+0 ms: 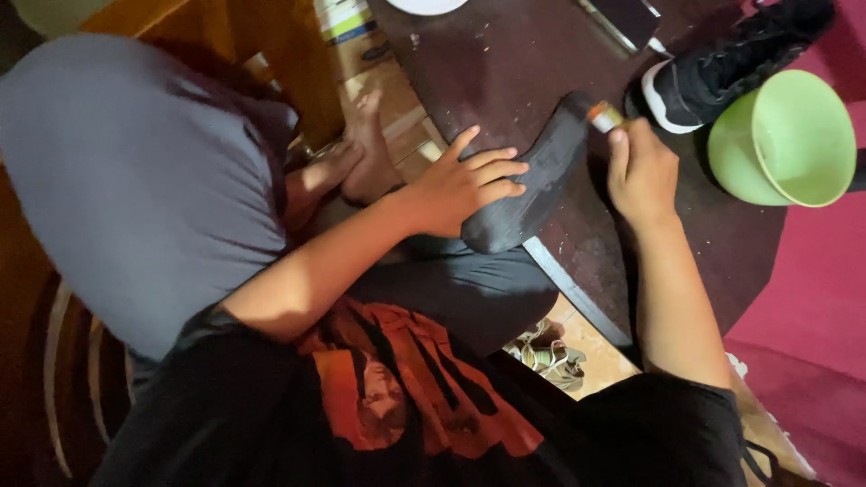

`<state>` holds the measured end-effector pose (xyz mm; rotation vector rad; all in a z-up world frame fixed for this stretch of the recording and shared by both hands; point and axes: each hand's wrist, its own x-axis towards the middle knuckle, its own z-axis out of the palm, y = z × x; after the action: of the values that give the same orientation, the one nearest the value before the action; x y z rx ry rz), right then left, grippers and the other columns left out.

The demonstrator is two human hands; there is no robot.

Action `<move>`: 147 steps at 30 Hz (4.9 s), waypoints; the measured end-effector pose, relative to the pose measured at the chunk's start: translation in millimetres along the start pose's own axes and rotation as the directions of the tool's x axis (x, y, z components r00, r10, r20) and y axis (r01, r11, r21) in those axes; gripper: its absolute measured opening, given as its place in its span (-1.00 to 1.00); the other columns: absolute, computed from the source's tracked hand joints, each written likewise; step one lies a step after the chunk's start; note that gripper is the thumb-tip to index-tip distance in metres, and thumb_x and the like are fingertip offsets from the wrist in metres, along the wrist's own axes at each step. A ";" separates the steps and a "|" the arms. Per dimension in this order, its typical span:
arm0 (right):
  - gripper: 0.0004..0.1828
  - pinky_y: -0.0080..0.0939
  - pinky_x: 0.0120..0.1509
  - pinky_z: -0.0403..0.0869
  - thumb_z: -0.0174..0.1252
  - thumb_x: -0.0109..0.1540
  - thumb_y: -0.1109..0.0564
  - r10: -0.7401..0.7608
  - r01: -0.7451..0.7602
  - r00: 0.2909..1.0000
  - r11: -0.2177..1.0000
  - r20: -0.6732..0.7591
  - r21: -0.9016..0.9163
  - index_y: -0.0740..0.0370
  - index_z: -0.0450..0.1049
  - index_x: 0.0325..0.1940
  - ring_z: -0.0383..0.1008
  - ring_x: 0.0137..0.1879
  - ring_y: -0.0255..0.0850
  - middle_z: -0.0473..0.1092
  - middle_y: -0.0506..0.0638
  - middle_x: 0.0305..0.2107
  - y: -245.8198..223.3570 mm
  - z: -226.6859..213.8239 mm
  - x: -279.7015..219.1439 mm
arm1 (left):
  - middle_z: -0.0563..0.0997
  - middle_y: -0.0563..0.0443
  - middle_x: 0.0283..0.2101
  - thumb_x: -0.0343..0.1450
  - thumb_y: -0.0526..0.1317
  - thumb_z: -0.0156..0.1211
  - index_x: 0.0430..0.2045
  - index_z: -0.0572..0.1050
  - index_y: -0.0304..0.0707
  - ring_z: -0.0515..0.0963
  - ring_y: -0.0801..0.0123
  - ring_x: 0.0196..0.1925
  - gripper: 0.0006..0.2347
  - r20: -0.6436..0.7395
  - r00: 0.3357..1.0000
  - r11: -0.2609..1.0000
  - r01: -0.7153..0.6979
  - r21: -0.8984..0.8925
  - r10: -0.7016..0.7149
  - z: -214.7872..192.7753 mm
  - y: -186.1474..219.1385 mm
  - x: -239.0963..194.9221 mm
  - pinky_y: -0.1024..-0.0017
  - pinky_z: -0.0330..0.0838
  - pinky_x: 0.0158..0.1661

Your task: The person scrubs a black shoe insole with a small brush, then switches to a black sneaker and scrubs the white sole and upper. The person holds the items on their lap while scrubbing.

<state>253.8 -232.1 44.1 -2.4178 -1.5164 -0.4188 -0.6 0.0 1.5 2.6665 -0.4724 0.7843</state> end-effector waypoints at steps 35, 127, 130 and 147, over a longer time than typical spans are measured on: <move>-0.61 0.14 -0.16 0.56 0.19 0.30 0.07 0.001 0.019 0.989 0.991 0.148 -0.132 -0.18 0.57 0.22 0.57 -0.27 0.14 0.40 -0.04 -0.30 -52.6 -6.6 -5.9 | 0.39 -0.10 0.26 0.16 -0.46 0.48 0.07 0.44 -0.08 0.30 0.07 0.44 -0.43 -0.051 0.998 0.999 0.034 -0.009 -0.034 12.1 0.1 -3.0 -0.25 -0.21 0.41; -0.67 0.16 -0.34 0.61 0.17 0.26 0.16 0.691 -0.409 0.695 0.608 0.200 -0.681 -0.29 0.71 -0.08 0.63 -0.24 0.19 0.62 0.08 -0.23 141.1 -119.9 9.6 | 0.53 -0.17 0.03 0.37 0.24 0.29 -0.22 0.45 -0.28 0.51 0.00 0.25 -0.49 -0.320 0.947 1.000 0.010 0.023 -0.002 33.4 -16.3 -2.1 -0.16 0.10 0.34; -0.59 0.24 -0.25 0.63 0.10 0.29 0.25 0.723 -0.546 0.689 0.567 0.055 -0.617 -0.27 0.71 -0.05 0.63 -0.22 0.20 0.62 0.11 -0.26 145.6 -135.6 1.0 | 0.53 -0.16 0.02 0.37 0.24 0.30 -0.21 0.46 -0.28 0.53 0.01 0.24 -0.49 -0.329 0.944 0.999 0.004 0.032 0.007 32.3 -15.2 -3.9 -0.13 0.10 0.34; -0.77 0.16 -0.03 0.52 0.20 0.32 0.33 0.084 -0.075 0.996 0.966 -0.022 0.248 0.28 0.63 0.05 0.57 -0.08 0.25 0.56 0.25 -0.23 -65.9 -55.3 -4.9 | 0.47 -0.14 0.12 0.39 0.45 0.07 0.20 0.46 -0.04 0.47 -0.01 0.27 -0.32 -0.420 0.908 0.999 0.003 0.038 0.013 57.5 -22.2 -4.1 -0.15 0.09 0.30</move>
<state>186.3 -228.3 97.7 -2.2569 -1.3632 -0.2357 31.4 -1.7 -51.3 2.4250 -0.3524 1.3392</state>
